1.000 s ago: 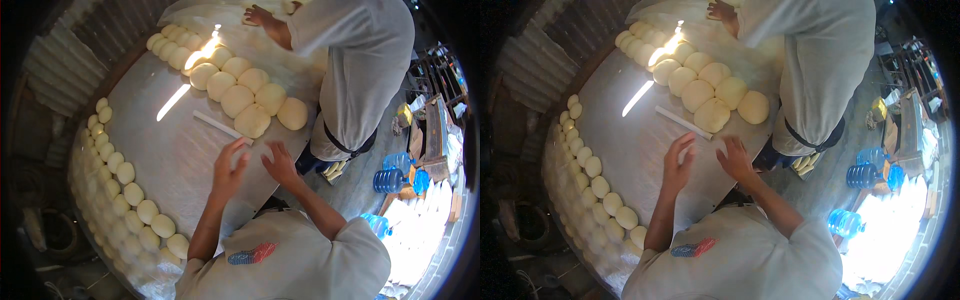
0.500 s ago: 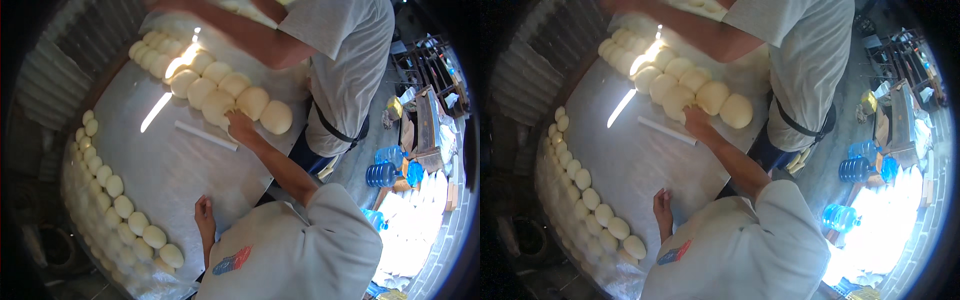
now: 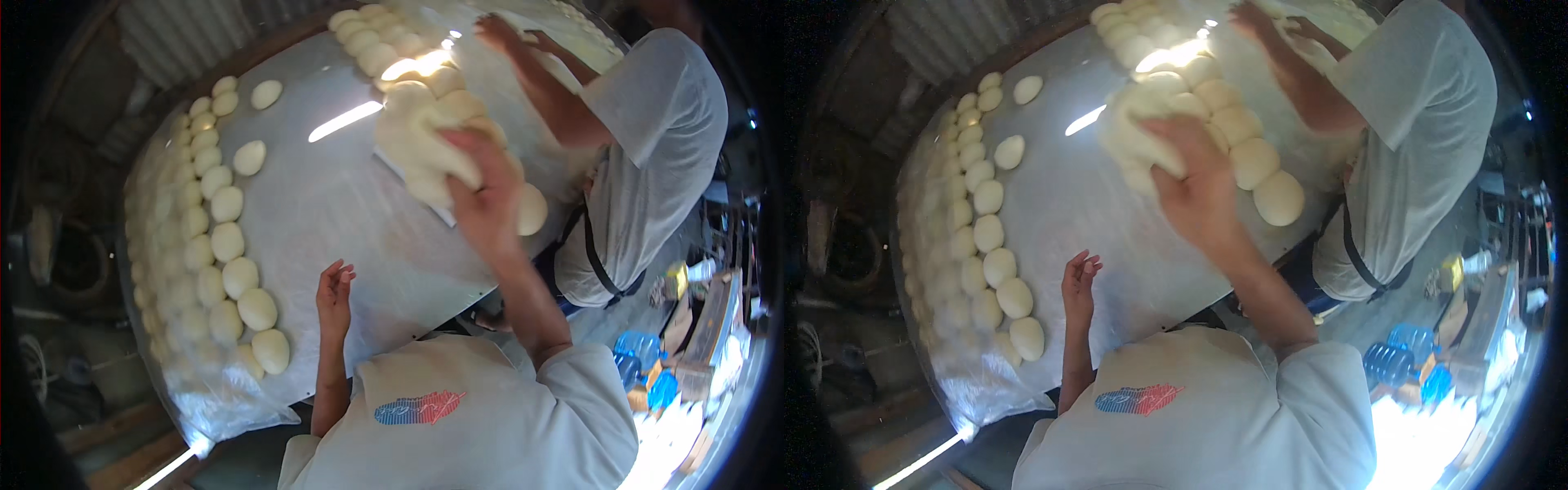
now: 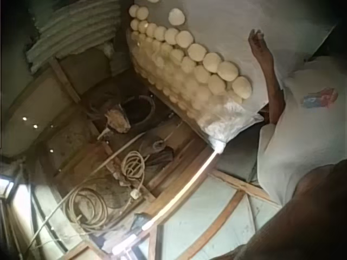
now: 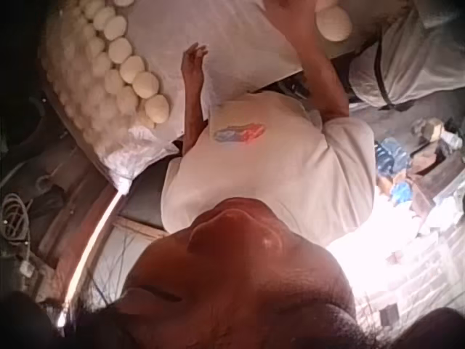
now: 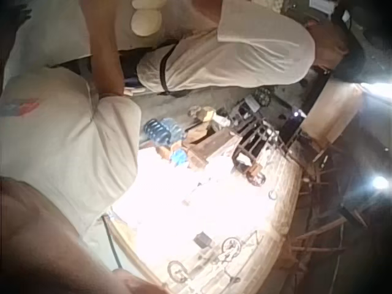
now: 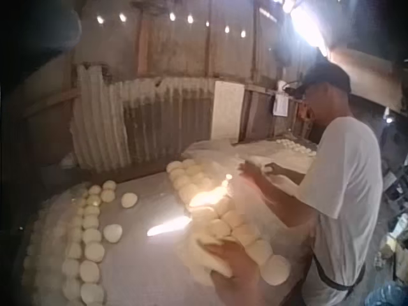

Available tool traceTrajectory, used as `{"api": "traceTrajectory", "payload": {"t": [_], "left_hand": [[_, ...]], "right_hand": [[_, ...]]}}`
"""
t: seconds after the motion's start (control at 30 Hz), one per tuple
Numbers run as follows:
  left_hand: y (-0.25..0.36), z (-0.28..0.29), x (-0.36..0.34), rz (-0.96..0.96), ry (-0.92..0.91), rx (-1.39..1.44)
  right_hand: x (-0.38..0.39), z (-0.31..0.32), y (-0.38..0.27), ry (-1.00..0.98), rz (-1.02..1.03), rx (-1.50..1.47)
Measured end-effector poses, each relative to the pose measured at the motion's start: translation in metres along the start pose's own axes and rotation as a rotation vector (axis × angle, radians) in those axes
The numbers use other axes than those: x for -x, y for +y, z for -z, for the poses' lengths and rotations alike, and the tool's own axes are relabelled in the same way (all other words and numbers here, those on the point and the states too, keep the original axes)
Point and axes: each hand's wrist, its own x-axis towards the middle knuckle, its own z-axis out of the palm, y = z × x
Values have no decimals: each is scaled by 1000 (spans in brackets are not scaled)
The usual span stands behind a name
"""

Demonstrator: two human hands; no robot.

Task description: The person shapes dough by rolling it out flat with a rolling pin and then rolling it into a cylindrical shape.

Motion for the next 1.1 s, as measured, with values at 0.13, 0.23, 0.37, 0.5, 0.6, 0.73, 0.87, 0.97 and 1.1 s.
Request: {"api": "traceTrajectory", "payload": {"t": [0.13, 0.23, 0.37, 0.5, 0.6, 0.73, 0.87, 0.97, 1.1], "left_hand": [[-22, -1, 15, 54, 76, 59], [-46, 14, 35, 110, 173, 3], [-52, 11, 38, 133, 296, -194], [-55, -6, 10, 35, 348, -157], [-43, -40, -36, -20, 326, -201], [-46, -71, -76, -136, 347, -537], [-31, -57, -88, -124, 195, -255], [-29, -35, -88, -209, 344, -180], [-11, 11, -74, -434, 720, -567]], "right_hand": [[96, -96, 74, -650, -203, 95], [146, -102, 63, -897, -102, 449], [146, -41, 126, -624, -295, 520], [135, -15, 176, -585, -380, 694], [120, -23, 191, -647, -356, 776], [111, -45, 218, -635, -267, 829], [107, -43, 207, -599, -411, 537], [108, -39, 180, -558, -286, 295], [107, -57, 156, -883, -10, 346]]}}
